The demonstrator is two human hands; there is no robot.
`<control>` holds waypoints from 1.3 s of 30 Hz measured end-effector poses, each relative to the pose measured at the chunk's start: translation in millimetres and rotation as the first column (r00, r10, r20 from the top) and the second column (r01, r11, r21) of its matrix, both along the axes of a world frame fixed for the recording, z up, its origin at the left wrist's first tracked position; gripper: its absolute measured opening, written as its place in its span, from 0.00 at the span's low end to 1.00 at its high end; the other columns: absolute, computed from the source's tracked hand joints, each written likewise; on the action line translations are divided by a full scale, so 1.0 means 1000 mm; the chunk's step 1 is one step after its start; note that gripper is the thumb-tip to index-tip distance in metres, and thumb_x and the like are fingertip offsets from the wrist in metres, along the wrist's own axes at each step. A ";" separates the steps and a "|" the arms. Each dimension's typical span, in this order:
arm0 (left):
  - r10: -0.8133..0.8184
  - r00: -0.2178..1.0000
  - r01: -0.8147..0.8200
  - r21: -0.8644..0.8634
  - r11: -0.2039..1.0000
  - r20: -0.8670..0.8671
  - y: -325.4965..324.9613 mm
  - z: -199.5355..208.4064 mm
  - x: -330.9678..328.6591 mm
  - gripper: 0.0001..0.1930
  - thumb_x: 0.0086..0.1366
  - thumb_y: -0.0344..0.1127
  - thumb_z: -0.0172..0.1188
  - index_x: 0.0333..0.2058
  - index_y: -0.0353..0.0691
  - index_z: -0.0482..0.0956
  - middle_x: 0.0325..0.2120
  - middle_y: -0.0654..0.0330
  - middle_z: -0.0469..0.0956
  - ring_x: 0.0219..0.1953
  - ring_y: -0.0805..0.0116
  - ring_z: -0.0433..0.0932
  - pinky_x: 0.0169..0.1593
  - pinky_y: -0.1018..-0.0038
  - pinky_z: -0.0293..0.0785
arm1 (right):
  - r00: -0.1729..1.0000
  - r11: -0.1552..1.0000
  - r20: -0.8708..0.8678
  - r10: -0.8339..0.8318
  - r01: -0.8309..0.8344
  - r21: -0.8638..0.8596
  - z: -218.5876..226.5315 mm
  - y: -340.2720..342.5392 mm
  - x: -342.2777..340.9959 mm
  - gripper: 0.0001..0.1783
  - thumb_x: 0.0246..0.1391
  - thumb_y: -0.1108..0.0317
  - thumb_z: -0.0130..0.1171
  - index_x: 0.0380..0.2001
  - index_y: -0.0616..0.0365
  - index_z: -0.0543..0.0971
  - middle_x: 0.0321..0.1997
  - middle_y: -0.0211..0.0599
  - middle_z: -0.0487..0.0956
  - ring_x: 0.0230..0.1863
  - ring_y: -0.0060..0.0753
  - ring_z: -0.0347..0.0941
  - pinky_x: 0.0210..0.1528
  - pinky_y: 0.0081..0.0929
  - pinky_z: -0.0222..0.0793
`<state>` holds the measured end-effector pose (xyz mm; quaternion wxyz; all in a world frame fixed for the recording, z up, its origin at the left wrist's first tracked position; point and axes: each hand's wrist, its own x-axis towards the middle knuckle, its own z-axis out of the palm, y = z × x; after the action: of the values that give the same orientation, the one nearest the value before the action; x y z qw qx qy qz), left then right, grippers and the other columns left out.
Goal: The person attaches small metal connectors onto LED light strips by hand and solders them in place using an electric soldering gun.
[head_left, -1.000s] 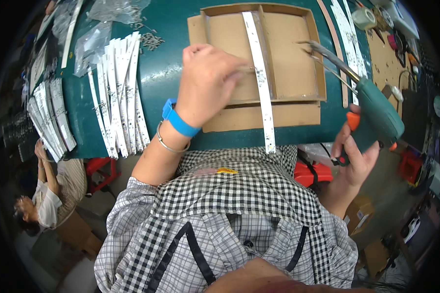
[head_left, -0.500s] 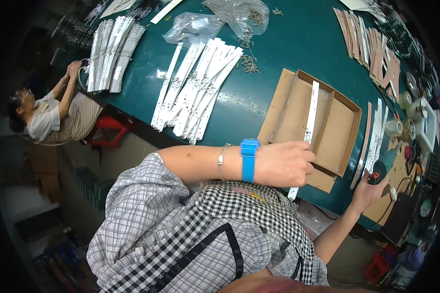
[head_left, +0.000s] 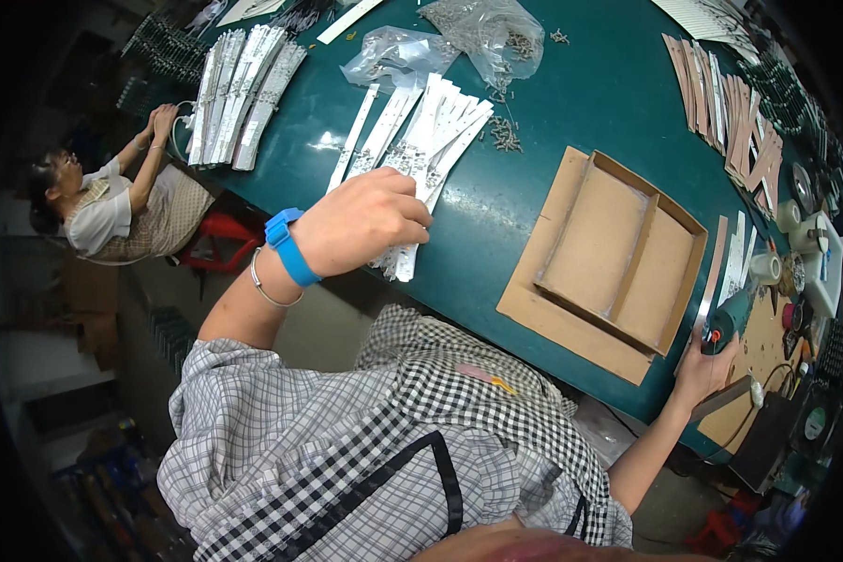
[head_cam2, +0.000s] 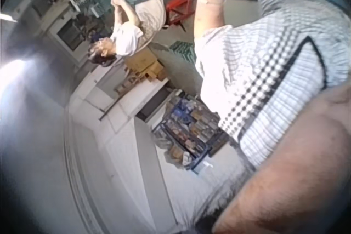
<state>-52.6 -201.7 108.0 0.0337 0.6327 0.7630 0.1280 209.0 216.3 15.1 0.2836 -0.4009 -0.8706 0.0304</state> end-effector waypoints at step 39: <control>0.568 0.823 -0.555 0.231 0.799 0.014 0.133 -0.087 -0.006 0.09 0.53 0.30 0.63 0.34 0.39 0.81 0.37 0.57 0.79 0.39 0.53 0.77 0.41 0.66 0.74 | 0.848 0.769 -0.311 0.430 -0.524 -0.367 0.043 -0.140 -0.044 0.34 0.33 0.83 0.63 0.50 0.63 0.70 0.41 0.52 0.77 0.40 0.54 0.77 0.42 0.36 0.73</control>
<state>-58.3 -68.7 21.5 -0.0990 0.3813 0.8971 0.2001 164.8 75.9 58.2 0.2585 -0.2130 -0.8792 0.3387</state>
